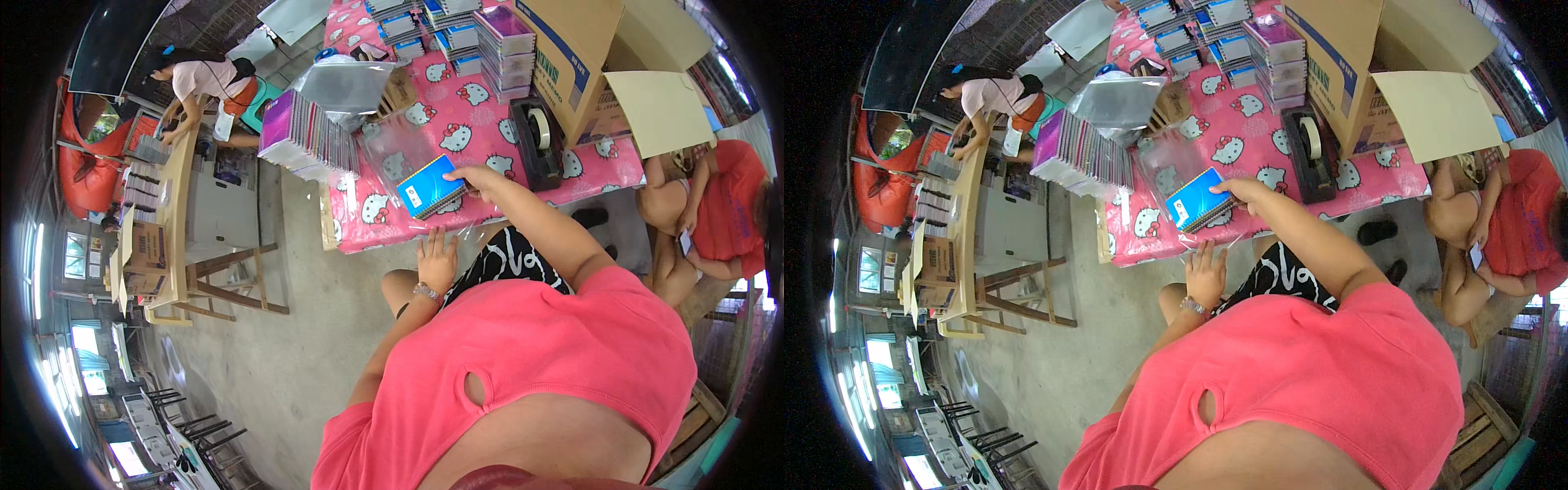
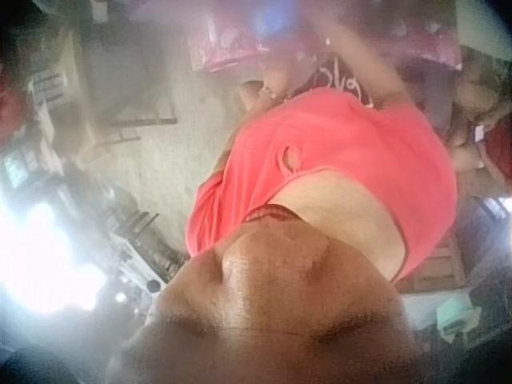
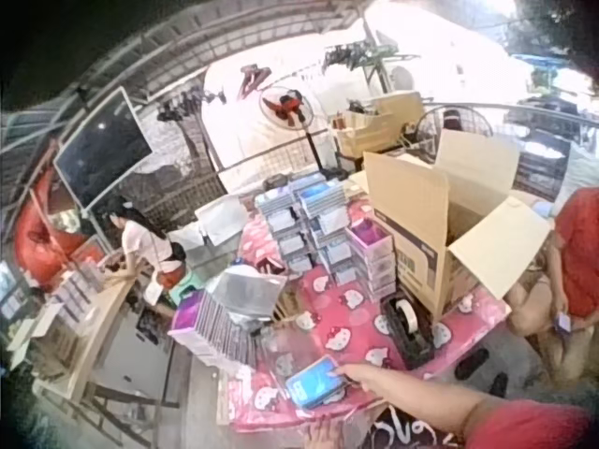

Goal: The person picks up notebooks, places them into plastic bags, and seals the bags using tape from a dispenser.

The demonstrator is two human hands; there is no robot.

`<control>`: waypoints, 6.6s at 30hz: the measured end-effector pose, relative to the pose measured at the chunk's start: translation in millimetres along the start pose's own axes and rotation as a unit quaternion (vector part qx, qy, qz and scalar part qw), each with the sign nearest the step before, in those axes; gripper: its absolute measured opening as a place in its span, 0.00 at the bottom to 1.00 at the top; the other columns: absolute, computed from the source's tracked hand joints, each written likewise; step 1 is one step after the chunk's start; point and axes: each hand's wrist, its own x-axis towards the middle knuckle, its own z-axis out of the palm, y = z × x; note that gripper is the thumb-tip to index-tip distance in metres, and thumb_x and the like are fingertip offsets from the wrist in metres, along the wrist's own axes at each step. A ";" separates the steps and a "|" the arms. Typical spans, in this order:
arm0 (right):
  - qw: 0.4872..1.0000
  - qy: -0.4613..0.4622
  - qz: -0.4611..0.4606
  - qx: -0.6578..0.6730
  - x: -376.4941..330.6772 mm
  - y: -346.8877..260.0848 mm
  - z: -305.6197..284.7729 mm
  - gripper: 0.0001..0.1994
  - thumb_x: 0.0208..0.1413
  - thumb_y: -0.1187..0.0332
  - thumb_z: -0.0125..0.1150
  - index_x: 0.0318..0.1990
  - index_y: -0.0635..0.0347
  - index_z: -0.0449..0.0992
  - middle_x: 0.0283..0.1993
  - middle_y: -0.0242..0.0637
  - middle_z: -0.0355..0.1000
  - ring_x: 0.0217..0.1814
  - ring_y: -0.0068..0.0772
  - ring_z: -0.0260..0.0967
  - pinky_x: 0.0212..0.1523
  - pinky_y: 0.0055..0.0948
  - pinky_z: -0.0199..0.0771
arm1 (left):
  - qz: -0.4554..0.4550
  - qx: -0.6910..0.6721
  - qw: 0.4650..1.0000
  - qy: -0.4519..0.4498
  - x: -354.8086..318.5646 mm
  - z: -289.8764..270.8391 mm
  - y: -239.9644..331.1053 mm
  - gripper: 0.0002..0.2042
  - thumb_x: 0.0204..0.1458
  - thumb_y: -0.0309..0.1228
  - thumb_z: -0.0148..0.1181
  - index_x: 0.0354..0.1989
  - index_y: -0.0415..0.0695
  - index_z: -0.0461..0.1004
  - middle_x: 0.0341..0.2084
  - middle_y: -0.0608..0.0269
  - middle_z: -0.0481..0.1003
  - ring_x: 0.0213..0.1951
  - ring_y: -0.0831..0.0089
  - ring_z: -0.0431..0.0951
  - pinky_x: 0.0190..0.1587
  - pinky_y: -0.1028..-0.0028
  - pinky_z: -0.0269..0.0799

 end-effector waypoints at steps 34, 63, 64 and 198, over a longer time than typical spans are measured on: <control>0.706 -0.139 -0.402 -0.567 -10.2 -63.2 -6.7 0.06 0.37 0.71 0.64 0.28 0.57 0.79 0.27 0.38 0.76 0.30 0.39 0.74 0.32 0.37 0.72 | -0.246 -0.314 0.915 -0.065 80.4 -65.8 -117.1 0.08 0.47 0.28 0.61 0.35 0.41 0.76 0.26 0.55 0.77 0.28 0.61 0.77 0.32 0.65 0.72; 0.984 -0.043 -0.060 -0.163 36.4 -36.6 -19.9 0.23 0.61 0.48 0.46 0.52 0.58 0.64 0.53 0.41 0.66 0.48 0.42 0.68 0.45 0.44 0.68 | -0.075 0.036 0.993 -0.083 62.5 -24.1 15.7 0.41 0.43 0.41 0.61 0.67 0.44 0.49 0.66 0.53 0.49 0.68 0.50 0.43 0.65 0.44 0.35; 0.982 -0.027 -0.057 -0.178 32.5 -38.2 -16.1 0.23 0.60 0.49 0.47 0.51 0.58 0.66 0.52 0.43 0.67 0.49 0.43 0.68 0.45 0.43 0.69 | -0.082 0.036 0.993 -0.083 62.7 -24.2 14.4 0.41 0.44 0.41 0.60 0.67 0.44 0.49 0.66 0.53 0.49 0.68 0.49 0.43 0.65 0.43 0.35; 0.901 -0.106 -0.121 0.403 -71.9 119.0 -110.9 0.02 0.58 0.74 0.52 0.34 0.57 0.67 0.25 0.25 0.59 0.21 0.17 0.55 0.22 0.20 0.57 | 0.025 0.109 0.991 -0.067 106.8 -34.9 -31.1 0.23 0.44 0.38 0.62 0.47 0.35 0.72 0.37 0.58 0.72 0.42 0.65 0.72 0.48 0.62 0.61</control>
